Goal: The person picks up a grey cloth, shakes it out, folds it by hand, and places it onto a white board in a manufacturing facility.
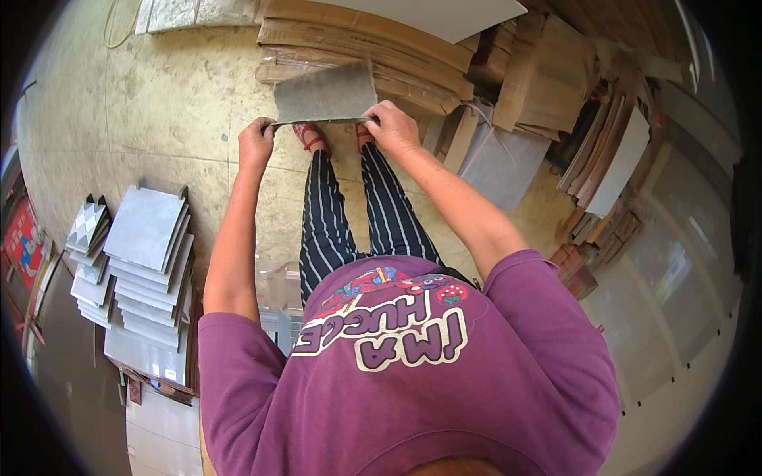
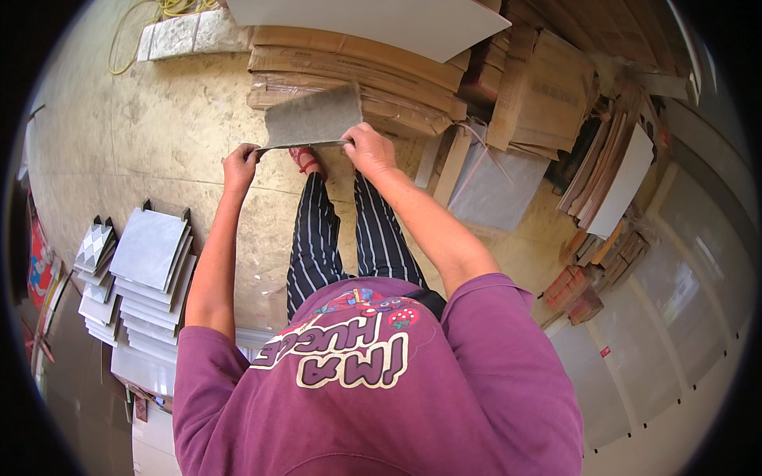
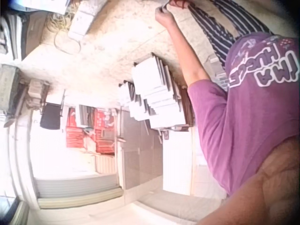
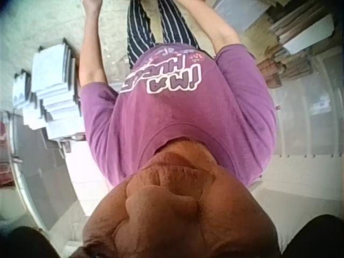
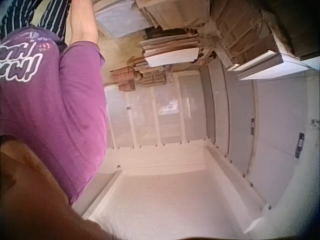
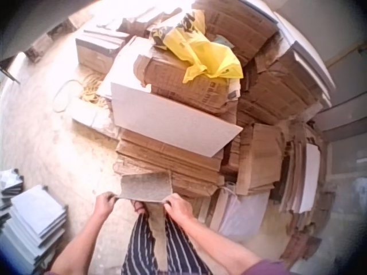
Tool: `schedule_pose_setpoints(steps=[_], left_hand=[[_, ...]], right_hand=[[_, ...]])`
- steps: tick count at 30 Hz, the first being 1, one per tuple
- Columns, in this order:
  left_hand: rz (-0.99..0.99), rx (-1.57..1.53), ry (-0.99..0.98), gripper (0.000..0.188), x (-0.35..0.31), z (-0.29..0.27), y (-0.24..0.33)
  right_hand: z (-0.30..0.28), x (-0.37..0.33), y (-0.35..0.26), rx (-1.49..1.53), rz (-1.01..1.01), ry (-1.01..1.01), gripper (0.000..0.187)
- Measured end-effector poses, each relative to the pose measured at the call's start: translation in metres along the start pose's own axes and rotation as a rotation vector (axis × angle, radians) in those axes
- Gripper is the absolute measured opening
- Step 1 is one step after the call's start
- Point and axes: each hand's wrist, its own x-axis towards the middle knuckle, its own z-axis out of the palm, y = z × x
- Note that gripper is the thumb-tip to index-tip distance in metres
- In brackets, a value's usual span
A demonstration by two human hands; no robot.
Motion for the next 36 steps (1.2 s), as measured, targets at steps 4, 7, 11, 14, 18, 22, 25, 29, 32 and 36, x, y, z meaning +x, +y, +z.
schedule_pose_setpoints(steps=[4,7,11,14,18,22,25,29,32,36], left_hand=[[0.170,-0.049,-0.015,0.011,0.003,-0.007,0.046],[0.329,-0.052,0.010,0.011,0.010,-0.011,0.101],[0.553,-0.030,0.090,0.011,0.024,-0.010,0.167],[0.649,-0.040,0.107,0.011,0.034,-0.001,0.195],[0.624,-0.059,0.086,0.010,0.045,0.026,0.198],[0.586,0.084,0.046,0.009,0.058,0.067,0.161],[0.434,0.173,-0.049,0.012,0.054,0.091,0.131],[0.236,0.224,-0.203,0.015,0.031,0.105,0.107],[0.252,0.219,-0.288,0.015,0.012,0.106,0.093],[0.274,0.148,-0.342,0.014,-0.009,0.099,0.108]], right_hand=[[-0.042,-0.013,0.008,0.061,-0.006,0.111,0.011],[-0.081,-0.012,0.012,0.064,-0.027,0.245,0.010],[-0.134,0.000,0.019,0.054,-0.136,0.492,0.014],[-0.160,0.005,0.025,-0.020,-0.142,0.607,0.012],[-0.160,0.013,0.045,0.036,-0.095,0.637,0.011],[-0.122,0.019,0.082,0.111,0.017,0.580,0.010],[-0.083,0.014,0.111,0.130,0.096,0.509,0.013],[-0.050,-0.013,0.132,0.146,0.189,0.354,0.010],[-0.042,-0.042,0.142,0.192,0.193,0.279,0.010],[-0.065,-0.072,0.144,0.272,0.140,0.255,0.010]])
